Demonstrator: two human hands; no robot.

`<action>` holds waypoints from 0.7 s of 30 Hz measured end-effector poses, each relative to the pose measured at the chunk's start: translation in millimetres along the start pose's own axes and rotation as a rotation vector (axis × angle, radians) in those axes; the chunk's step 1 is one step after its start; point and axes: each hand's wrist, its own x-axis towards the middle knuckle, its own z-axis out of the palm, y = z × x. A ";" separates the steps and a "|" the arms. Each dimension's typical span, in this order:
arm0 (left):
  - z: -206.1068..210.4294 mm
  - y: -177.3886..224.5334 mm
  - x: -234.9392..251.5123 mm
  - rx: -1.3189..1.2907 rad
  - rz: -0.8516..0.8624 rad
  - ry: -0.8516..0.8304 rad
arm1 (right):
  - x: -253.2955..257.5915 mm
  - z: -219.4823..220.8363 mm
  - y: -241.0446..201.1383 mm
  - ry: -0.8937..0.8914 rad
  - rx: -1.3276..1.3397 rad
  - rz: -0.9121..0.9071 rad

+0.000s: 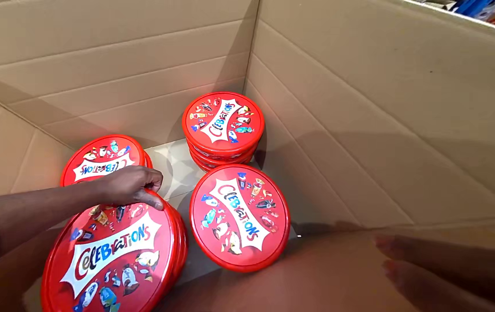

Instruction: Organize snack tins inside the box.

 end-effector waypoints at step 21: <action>-183.9 167.6 -199.0 0.334 0.111 0.367 | -53.9 -97.8 112.7 0.347 -0.346 -0.349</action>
